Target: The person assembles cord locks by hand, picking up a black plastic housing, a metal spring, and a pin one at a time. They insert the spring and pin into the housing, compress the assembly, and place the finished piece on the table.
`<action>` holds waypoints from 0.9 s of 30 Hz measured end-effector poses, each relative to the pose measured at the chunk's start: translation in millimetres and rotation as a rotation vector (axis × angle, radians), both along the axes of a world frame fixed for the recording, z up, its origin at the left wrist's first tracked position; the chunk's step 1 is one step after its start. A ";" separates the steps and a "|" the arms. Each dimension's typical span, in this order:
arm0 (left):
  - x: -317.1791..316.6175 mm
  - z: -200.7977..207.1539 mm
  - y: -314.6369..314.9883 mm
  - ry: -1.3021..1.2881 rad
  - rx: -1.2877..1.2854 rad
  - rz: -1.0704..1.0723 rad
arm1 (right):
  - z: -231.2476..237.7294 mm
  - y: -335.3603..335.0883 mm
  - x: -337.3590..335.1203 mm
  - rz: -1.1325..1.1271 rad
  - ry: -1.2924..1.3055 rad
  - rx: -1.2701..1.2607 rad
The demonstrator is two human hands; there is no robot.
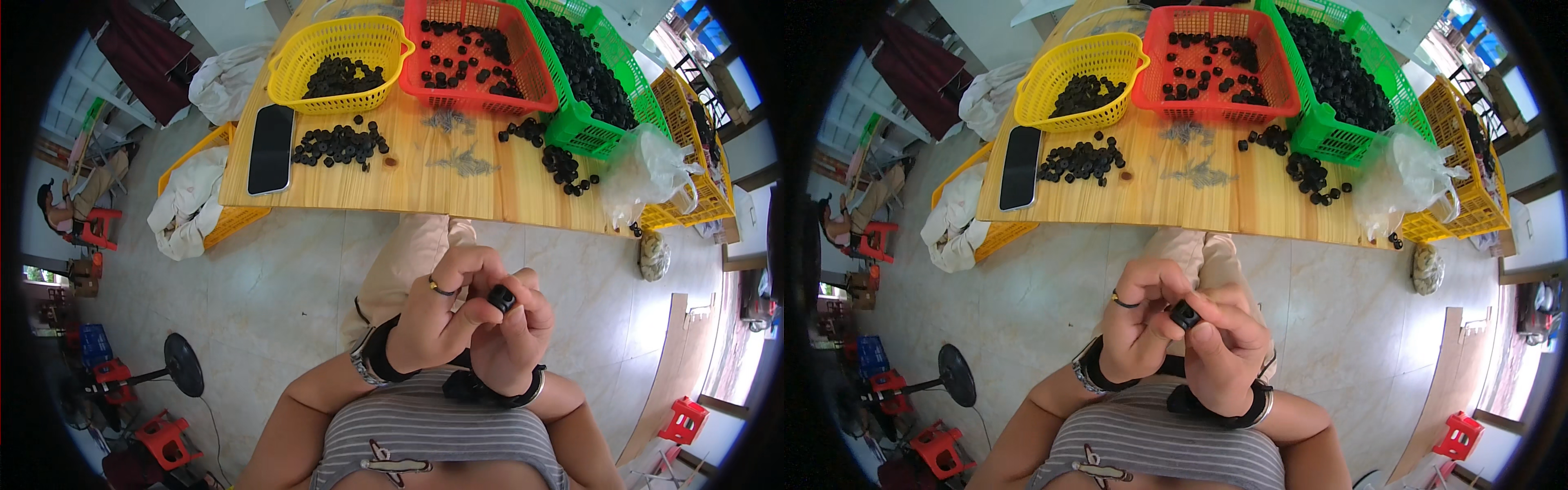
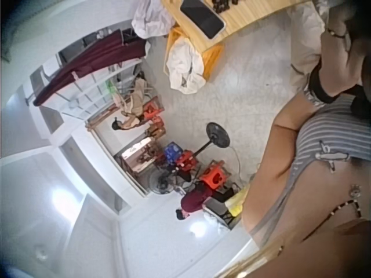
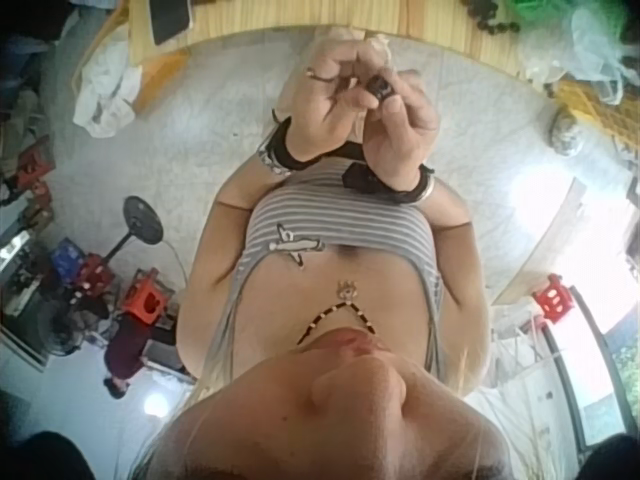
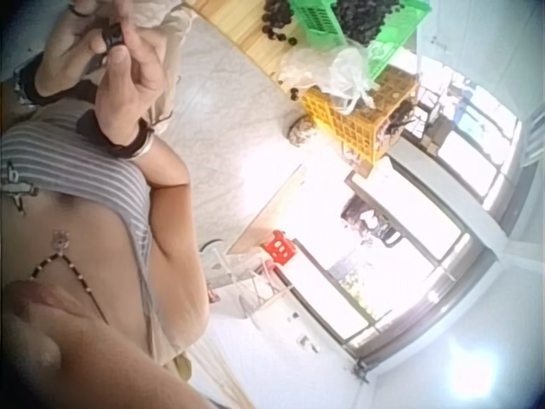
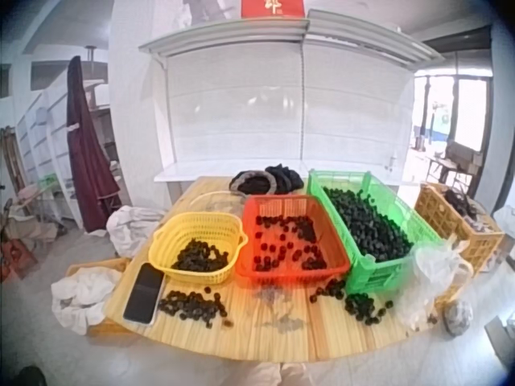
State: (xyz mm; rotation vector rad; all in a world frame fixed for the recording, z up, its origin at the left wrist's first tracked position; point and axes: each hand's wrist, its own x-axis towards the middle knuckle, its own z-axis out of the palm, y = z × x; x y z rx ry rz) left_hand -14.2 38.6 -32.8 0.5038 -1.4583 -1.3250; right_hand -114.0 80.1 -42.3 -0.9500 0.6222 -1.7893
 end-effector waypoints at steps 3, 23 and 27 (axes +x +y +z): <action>0.3 -5.8 -5.2 0.036 0.014 -0.052 | -1.0 0.3 0.6 -0.021 -0.002 0.027; 8.6 -28.8 -45.4 -0.088 0.320 -0.030 | 55.3 -126.5 -115.7 -0.981 0.863 -0.017; 21.3 -42.7 -54.3 -0.358 0.195 0.102 | 61.0 -171.0 -155.7 -1.164 1.362 -0.014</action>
